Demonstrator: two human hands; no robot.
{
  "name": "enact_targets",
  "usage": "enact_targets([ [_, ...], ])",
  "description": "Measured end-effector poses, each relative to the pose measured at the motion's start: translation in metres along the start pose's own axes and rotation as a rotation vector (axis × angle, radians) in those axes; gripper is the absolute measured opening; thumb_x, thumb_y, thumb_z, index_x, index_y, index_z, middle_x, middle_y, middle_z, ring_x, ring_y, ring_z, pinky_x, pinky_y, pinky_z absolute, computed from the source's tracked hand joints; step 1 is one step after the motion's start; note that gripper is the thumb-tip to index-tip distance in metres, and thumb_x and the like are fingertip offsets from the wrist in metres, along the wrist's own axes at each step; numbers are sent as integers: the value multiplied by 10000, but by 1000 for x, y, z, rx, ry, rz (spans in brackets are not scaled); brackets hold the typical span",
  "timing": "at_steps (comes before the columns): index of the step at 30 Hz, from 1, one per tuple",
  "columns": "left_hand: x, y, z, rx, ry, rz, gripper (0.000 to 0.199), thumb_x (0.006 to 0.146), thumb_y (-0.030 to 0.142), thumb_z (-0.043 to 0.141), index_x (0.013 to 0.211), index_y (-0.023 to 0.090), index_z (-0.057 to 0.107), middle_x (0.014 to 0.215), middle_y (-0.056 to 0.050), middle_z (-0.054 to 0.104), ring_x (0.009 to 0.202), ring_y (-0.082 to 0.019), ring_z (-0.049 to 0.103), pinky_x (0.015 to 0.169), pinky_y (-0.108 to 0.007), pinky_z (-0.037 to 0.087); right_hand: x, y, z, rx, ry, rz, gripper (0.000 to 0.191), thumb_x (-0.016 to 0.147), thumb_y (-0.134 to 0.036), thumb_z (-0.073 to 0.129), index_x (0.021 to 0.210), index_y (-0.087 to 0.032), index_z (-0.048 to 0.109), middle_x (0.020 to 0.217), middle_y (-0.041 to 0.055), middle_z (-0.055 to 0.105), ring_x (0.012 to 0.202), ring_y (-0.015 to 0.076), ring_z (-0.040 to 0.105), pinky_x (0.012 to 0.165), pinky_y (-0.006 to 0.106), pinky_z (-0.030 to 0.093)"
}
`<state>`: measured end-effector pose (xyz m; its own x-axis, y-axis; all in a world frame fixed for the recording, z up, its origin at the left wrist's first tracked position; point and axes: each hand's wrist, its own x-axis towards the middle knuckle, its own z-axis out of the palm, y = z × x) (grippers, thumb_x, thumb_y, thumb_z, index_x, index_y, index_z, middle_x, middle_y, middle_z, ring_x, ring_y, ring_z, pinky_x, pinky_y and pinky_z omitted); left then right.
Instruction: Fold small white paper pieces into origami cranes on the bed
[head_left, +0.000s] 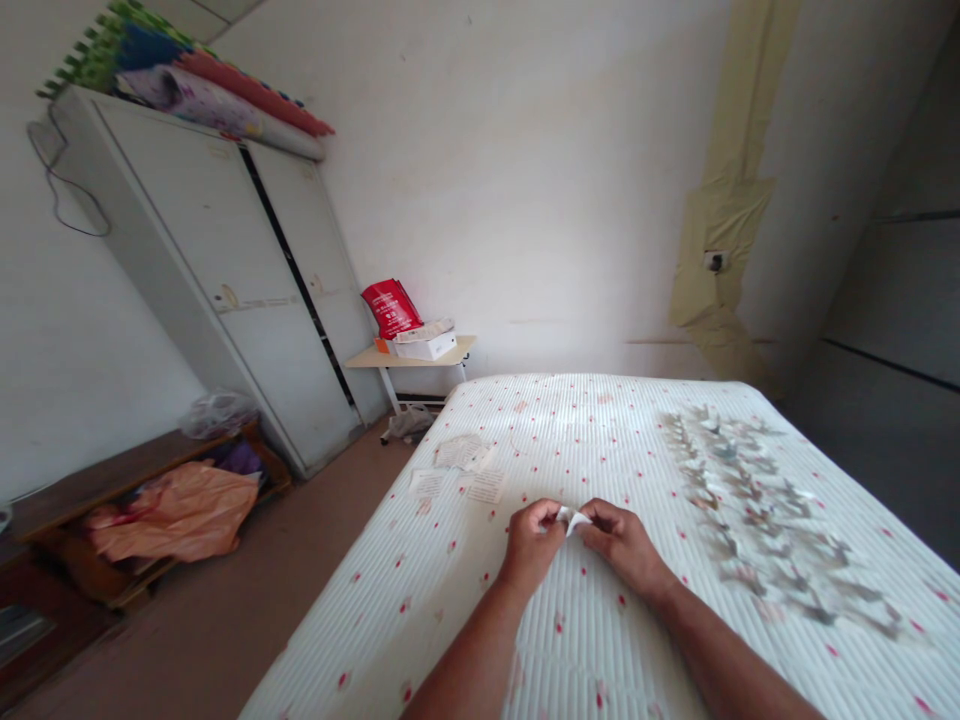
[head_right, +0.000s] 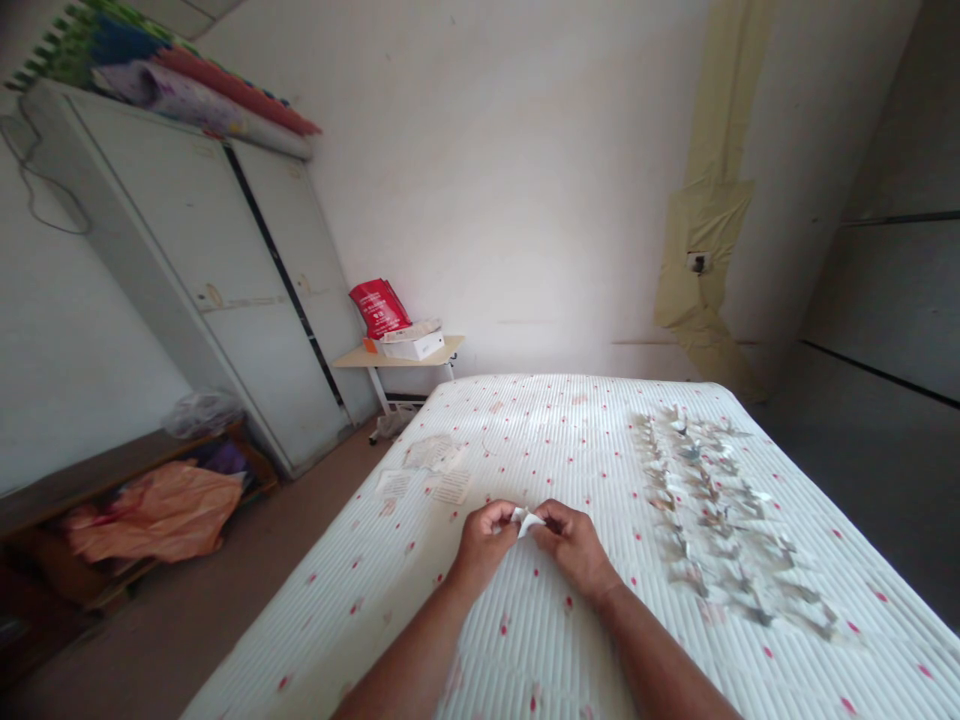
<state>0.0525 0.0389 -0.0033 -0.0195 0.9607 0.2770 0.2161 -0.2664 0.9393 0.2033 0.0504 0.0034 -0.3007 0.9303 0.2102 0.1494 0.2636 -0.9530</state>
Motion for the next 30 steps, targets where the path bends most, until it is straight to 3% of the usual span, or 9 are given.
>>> enact_targets([
  [9, 1, -2, 0, 84, 23, -21, 138, 666, 242, 531, 576, 140, 557, 512, 48, 441, 522, -81, 392, 505, -178, 309, 1, 8, 1, -3, -16, -39, 194, 741, -371, 537, 728, -181, 573, 609, -30, 510, 567, 111, 449, 540, 226, 353],
  [13, 0, -6, 1, 61, 7, -55, 165, 660, 265, 535, 552, 140, 530, 493, 54, 391, 500, -74, 357, 477, -177, 280, 1, 6, 1, 10, 2, -34, 203, 730, -378, 553, 674, -182, 550, 585, -33, 496, 559, 109, 447, 534, 222, 347],
  [17, 0, -6, 1, 86, -21, -55, 169, 662, 259, 527, 546, 136, 543, 499, 48, 406, 495, -76, 353, 463, -183, 264, 0, 5, 1, -17, -6, -45, 220, 727, -380, 562, 653, -174, 580, 596, -23, 525, 581, 116, 466, 548, 225, 351],
  [22, 0, -5, 0, 235, -16, 96, 135, 643, 155, 504, 531, 144, 579, 531, 17, 495, 550, -104, 433, 526, -199, 310, 0, 7, 0, -27, -31, -49, 197, 742, -342, 552, 663, -165, 590, 598, -24, 533, 575, 108, 465, 548, 222, 353],
  [25, 0, -6, -1, 256, -27, 119, 135, 633, 124, 495, 550, 153, 598, 548, 8, 528, 558, -112, 454, 540, -205, 320, 0, 7, 1, -16, -40, -41, 174, 744, -324, 551, 670, -170, 581, 581, -32, 514, 555, 102, 449, 531, 219, 341],
  [30, -2, -3, -3, 245, -70, 119, 185, 691, 159, 475, 531, 148, 567, 518, 24, 457, 549, -102, 421, 523, -200, 294, -1, 10, 0, 18, -53, -30, 146, 750, -299, 549, 682, -171, 565, 551, -42, 478, 531, 96, 426, 511, 215, 320],
])
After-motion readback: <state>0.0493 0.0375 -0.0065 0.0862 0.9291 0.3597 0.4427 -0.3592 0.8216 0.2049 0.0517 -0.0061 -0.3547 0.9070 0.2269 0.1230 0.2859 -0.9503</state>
